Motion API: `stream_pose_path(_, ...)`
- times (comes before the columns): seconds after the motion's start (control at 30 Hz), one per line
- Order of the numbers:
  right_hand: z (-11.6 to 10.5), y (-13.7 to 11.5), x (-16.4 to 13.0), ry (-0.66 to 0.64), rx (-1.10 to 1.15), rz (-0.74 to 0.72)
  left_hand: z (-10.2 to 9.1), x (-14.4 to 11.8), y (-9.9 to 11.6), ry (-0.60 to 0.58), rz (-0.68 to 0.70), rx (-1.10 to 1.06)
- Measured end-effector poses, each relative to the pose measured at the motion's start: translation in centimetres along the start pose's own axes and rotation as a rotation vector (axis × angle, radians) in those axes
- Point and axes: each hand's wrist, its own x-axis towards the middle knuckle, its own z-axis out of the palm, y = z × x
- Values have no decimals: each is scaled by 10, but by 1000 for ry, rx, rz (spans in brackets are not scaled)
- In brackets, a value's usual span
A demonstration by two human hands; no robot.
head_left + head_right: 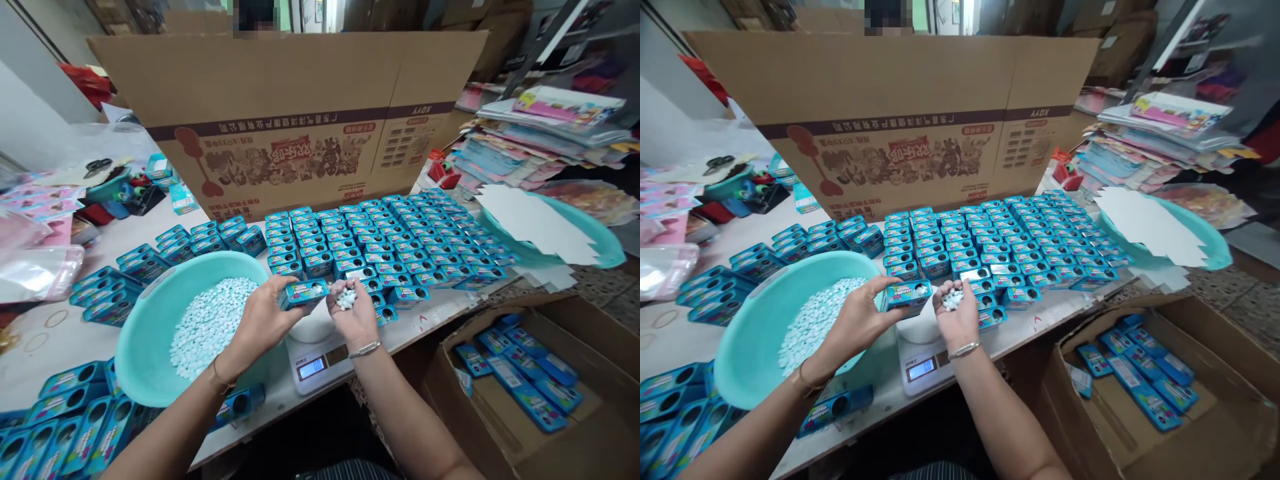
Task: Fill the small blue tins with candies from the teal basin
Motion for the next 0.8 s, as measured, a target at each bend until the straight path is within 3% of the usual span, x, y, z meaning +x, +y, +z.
stream_pose_path(0.13, 0, -24, -3, -28, 144, 52, 21, 4, -15, -91, -56, 175)
stream_pose_path(0.3, -5, -44, -4, -104, 99, 3, 36, 0, -24, -189, -39, 271)
stream_pose_path(0.37, -6, -49, -4, -113, 100, -16, 32, -5, -23, -179, -2, 288)
stream_pose_path(0.63, 0, -58, -7, -54, 145, -14, -11, -14, -14, 55, 67, 294)
stream_pose_path(0.8, 0, -57, -6, -42, 55, -75, -12, -11, -14, 54, 71, 297)
